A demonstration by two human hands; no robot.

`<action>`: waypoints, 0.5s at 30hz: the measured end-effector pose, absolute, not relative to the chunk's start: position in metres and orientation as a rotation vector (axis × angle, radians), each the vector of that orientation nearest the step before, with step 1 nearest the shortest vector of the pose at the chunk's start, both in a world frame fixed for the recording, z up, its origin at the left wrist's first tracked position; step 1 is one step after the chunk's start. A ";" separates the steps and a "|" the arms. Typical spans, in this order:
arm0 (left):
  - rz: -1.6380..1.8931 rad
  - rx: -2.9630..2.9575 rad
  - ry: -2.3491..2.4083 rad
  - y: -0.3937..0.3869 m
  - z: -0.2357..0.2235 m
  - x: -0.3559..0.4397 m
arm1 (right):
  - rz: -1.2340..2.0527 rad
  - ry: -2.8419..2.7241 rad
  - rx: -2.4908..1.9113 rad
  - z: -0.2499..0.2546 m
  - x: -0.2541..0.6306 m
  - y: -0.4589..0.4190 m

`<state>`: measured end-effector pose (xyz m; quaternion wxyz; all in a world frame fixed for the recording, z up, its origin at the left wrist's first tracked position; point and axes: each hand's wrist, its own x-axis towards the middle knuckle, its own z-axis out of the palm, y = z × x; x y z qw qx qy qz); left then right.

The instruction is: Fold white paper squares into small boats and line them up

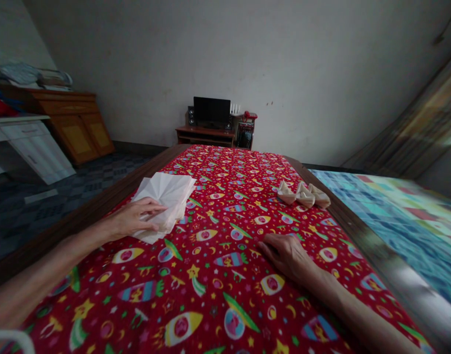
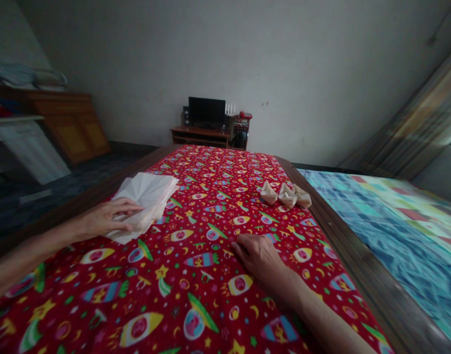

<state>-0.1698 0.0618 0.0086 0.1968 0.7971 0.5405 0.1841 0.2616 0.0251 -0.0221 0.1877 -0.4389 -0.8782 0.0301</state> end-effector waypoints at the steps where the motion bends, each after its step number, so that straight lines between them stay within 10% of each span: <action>1: 0.519 2.222 1.524 0.062 0.009 -0.170 | 0.079 -2.473 -1.233 -0.022 0.262 0.025; 15: 0.609 2.250 1.486 0.066 0.008 -0.175 | 0.104 -2.477 -1.249 -0.021 0.261 0.024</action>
